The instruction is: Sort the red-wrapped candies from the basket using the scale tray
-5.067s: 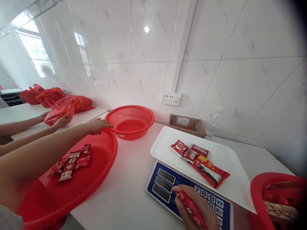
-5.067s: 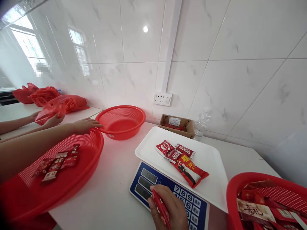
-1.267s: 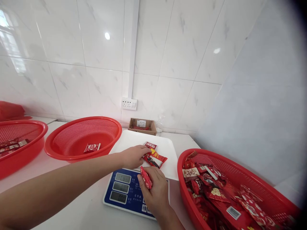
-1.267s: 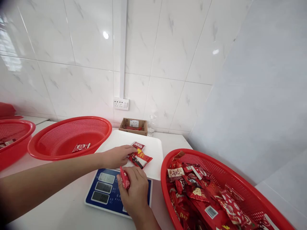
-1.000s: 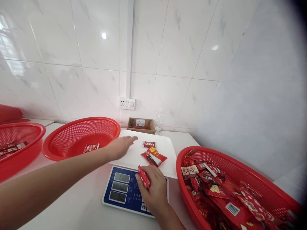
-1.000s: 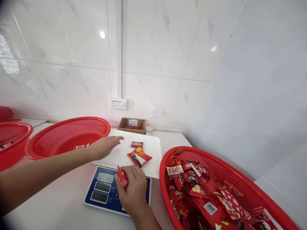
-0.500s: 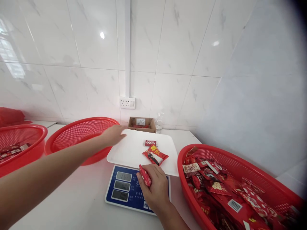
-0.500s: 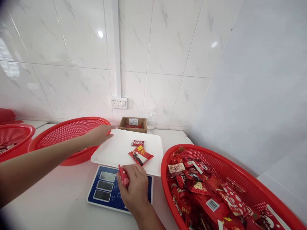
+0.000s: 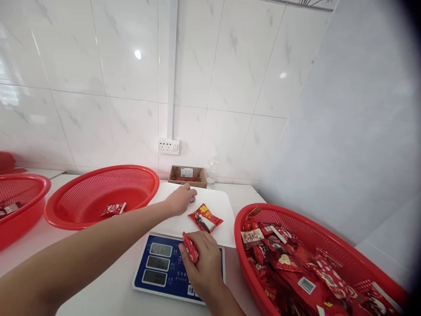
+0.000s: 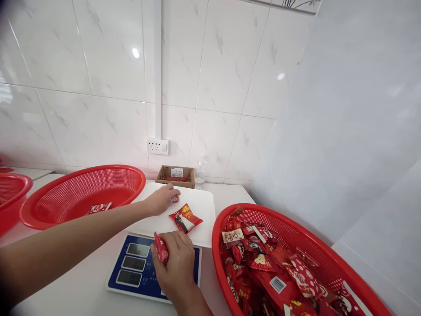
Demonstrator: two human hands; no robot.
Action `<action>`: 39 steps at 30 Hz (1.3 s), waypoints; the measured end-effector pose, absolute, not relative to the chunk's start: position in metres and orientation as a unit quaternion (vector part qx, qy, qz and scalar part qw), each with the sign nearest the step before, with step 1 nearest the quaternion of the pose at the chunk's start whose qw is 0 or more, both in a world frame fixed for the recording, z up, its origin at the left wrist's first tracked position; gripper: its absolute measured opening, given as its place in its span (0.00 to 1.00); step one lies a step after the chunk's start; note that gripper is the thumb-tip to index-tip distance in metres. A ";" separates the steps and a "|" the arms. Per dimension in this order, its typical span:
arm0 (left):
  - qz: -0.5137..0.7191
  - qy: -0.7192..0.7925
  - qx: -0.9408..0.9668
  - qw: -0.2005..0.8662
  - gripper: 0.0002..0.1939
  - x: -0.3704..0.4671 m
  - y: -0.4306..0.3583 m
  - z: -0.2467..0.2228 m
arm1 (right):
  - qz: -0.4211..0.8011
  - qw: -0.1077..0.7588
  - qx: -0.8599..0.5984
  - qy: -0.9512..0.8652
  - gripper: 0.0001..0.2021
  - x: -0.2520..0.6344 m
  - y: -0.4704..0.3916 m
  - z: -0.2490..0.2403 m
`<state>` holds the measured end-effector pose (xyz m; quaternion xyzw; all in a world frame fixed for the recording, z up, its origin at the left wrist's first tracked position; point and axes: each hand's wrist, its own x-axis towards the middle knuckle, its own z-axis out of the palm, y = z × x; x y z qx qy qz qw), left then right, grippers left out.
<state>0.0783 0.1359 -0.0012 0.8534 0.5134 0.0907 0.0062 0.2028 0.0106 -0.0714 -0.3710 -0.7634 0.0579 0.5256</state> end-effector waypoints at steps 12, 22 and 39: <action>0.027 0.612 0.788 -0.063 0.17 -0.024 0.138 0.040 | 0.059 0.541 -0.364 -0.756 0.04 0.203 0.012 -0.071; 0.009 0.375 0.921 0.102 0.34 0.103 0.103 0.019 | 0.052 0.532 -0.384 -0.753 0.06 0.202 0.011 -0.070; 0.196 0.647 0.735 0.047 0.21 0.008 0.116 0.026 | 0.060 0.533 -0.373 -0.757 0.04 0.203 0.010 -0.069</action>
